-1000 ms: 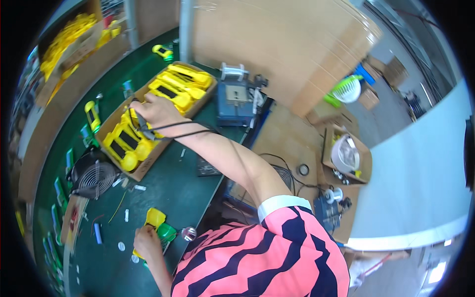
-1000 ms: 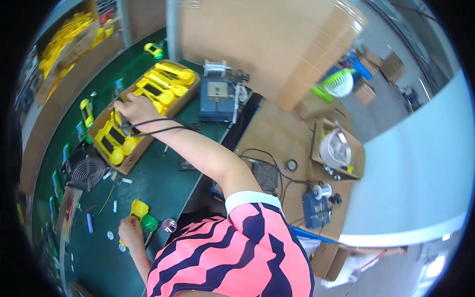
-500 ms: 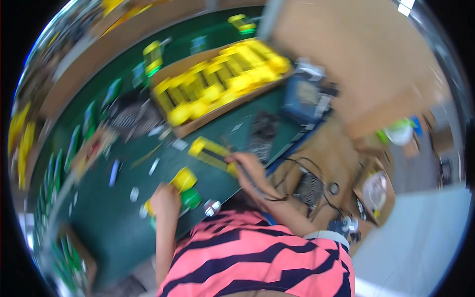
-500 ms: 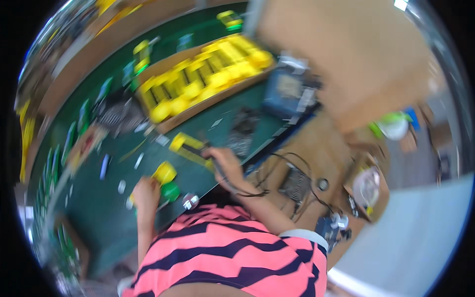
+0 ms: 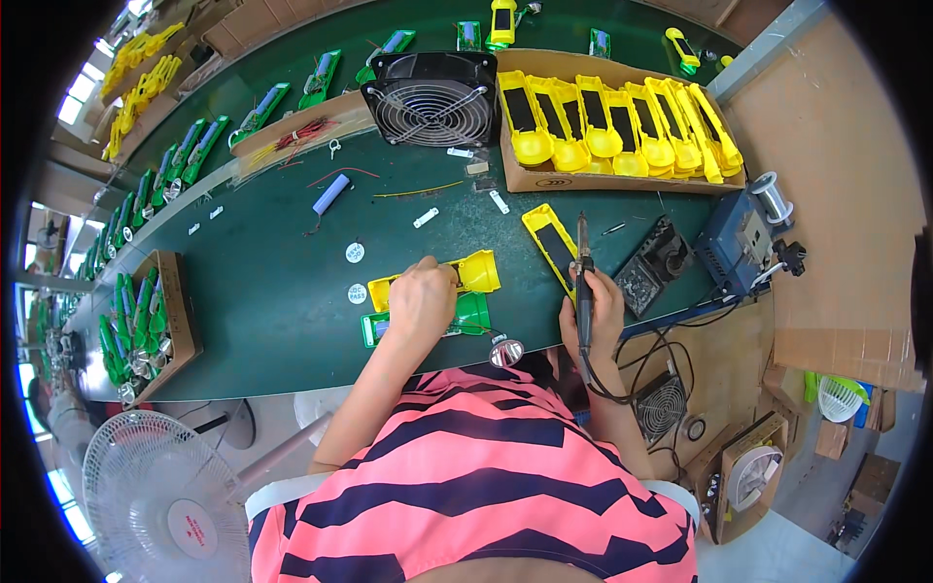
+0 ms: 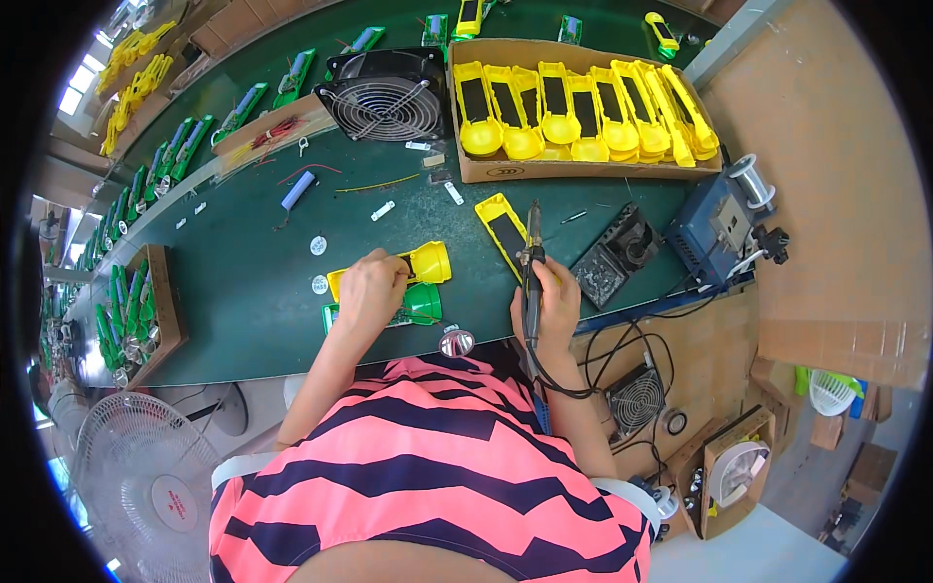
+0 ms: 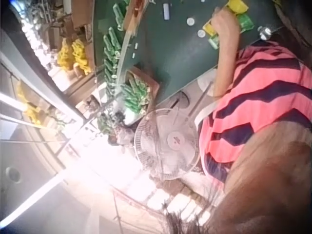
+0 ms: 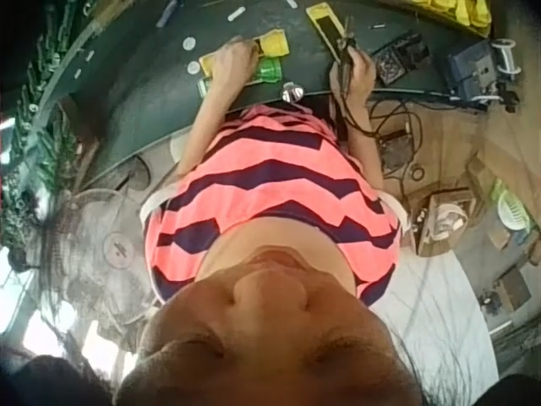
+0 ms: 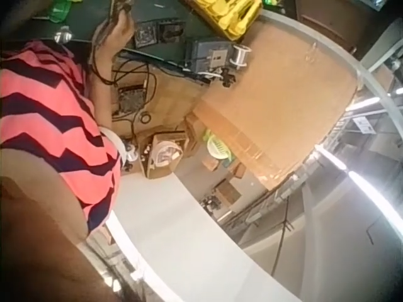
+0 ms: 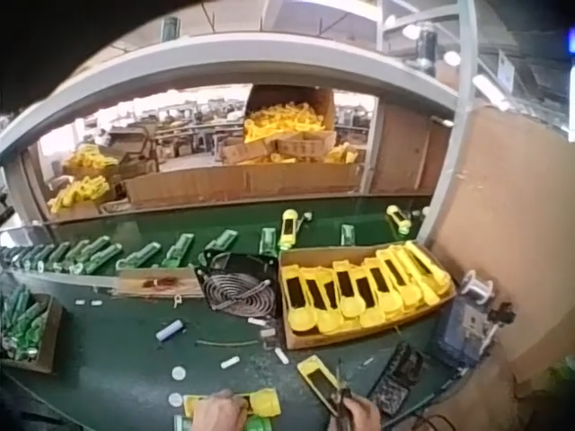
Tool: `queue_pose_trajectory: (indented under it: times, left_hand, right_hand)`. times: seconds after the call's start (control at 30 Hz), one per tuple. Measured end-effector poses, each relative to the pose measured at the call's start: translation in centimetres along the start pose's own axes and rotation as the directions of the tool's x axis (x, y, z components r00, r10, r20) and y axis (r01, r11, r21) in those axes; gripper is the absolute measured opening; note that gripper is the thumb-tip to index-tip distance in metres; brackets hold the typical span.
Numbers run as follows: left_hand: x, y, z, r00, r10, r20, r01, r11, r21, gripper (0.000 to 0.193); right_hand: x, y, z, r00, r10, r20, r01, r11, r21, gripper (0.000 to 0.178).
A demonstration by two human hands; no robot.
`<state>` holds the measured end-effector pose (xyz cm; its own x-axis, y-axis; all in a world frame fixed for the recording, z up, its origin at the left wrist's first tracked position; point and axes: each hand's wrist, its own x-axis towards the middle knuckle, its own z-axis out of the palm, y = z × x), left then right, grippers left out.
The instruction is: Soldering wires and electronic components onto a circuit board for a flashlight assembly on a production line.
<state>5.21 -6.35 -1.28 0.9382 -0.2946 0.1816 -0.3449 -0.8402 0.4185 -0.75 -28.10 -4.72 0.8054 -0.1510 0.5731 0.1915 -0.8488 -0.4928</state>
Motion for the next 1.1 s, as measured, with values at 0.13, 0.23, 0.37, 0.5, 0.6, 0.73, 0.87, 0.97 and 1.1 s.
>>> queue_pose_trajectory:
  times: [0.13,0.23,0.37,0.5,0.6,0.73,0.87,0.97,1.1]
  left_hand:
    - [0.0,-0.2,0.1,1.0,-0.016,0.024,0.016,1.0,-0.004,0.007]
    - [-0.2,-0.4,0.2,0.999,-0.028,0.041,0.029,1.0,-0.008,0.006]
    - [-0.3,-0.4,0.2,0.999,-0.019,0.032,0.02,0.999,-0.032,0.006]
    - [-0.3,-0.3,0.1,0.998,-0.021,0.063,0.022,1.0,-0.019,0.006]
    - [-0.4,-0.5,-0.4,0.998,-0.003,0.065,0.006,0.999,-0.054,0.007]
    - [-1.5,-0.7,-2.9,0.992,0.106,0.075,-0.085,0.966,-0.245,0.016]
    - [-2.8,-1.9,-6.4,0.968,0.134,0.214,-0.136,0.991,-0.007,0.107]
    - [-3.6,-3.8,-6.1,0.957,0.072,0.282,-0.113,0.985,0.133,0.11]
    - [-4.5,-4.1,-6.4,0.975,0.145,0.168,-0.155,0.987,0.047,0.089]
  right_hand:
    - [0.1,0.3,-0.2,0.999,0.035,0.012,-0.036,0.996,0.081,0.048]
    - [0.7,0.4,-0.1,1.0,0.002,0.027,-0.005,0.993,0.119,0.047]
    - [1.7,-0.1,-0.3,0.997,-0.023,0.075,0.009,0.981,0.192,0.048]
    - [1.9,1.1,0.8,0.991,-0.085,0.105,0.062,0.977,0.204,0.05]
    - [2.0,1.2,0.8,0.985,-0.128,0.117,0.109,0.982,0.156,0.052]
    - [1.9,0.8,0.7,0.983,-0.137,0.125,0.122,0.985,0.122,0.054]
    - [1.5,1.1,0.8,0.983,-0.135,0.126,0.123,0.988,0.095,0.055]
    - [1.6,1.0,0.4,0.978,-0.163,0.128,0.148,0.982,0.121,0.052]
    - [1.6,0.9,0.0,0.974,-0.169,0.153,0.151,0.981,0.12,0.052]
